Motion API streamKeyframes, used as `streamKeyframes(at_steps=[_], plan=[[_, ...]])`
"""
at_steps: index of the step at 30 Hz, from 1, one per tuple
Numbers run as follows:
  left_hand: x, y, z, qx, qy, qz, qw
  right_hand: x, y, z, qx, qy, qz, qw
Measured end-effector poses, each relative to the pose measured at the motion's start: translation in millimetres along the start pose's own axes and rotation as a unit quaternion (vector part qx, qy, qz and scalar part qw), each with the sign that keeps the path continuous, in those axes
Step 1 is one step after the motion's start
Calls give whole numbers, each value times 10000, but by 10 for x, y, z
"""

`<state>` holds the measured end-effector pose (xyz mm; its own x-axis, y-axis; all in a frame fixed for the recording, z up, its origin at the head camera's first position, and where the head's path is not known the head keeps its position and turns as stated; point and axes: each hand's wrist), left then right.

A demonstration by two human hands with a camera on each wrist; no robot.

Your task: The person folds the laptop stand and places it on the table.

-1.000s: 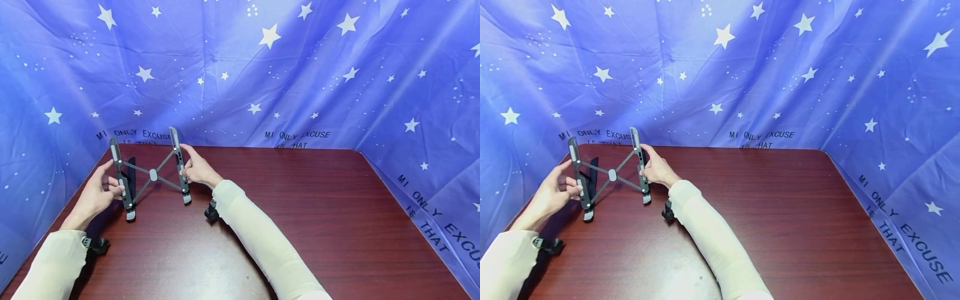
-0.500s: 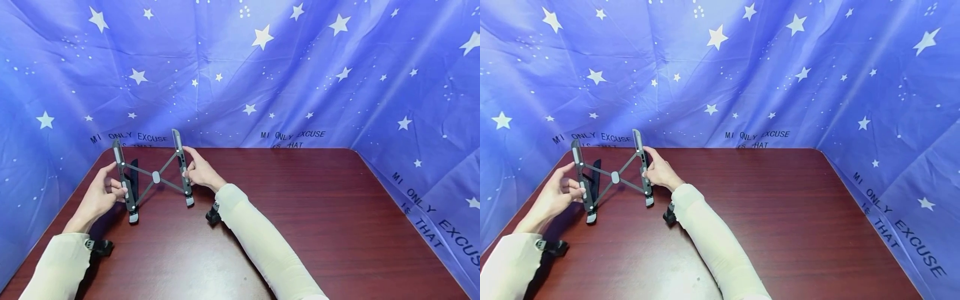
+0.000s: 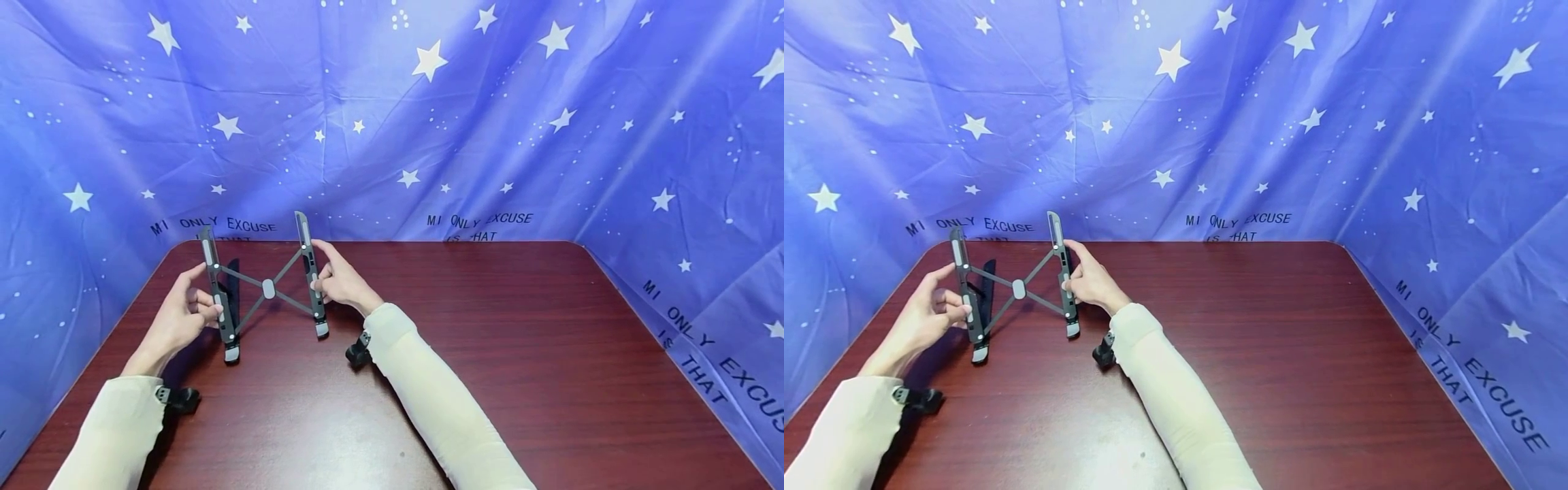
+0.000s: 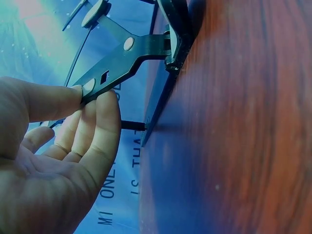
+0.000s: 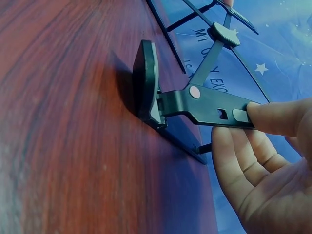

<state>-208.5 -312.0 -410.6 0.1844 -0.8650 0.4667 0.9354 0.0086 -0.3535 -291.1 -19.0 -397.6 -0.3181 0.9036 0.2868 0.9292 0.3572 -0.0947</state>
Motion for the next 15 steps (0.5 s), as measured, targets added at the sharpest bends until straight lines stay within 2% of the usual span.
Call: streamKeyframes(at_steps=[7, 15], plan=[[13, 12, 42, 122, -81, -8, 9999, 31, 15, 7, 90, -123, -62, 9999], [21, -1, 45, 272, -66, -37, 9996, 46, 9, -11, 219, -242, 111, 9994]])
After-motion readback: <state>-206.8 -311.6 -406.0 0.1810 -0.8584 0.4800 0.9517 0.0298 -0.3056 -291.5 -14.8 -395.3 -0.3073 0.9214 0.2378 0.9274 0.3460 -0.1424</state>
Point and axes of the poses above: each hand's wrist, its own y-axis away from the middle knuckle, its own x-axis out of the back of the hand, z = x × y, and after that the axes turned 6 degrees about z, right-handed
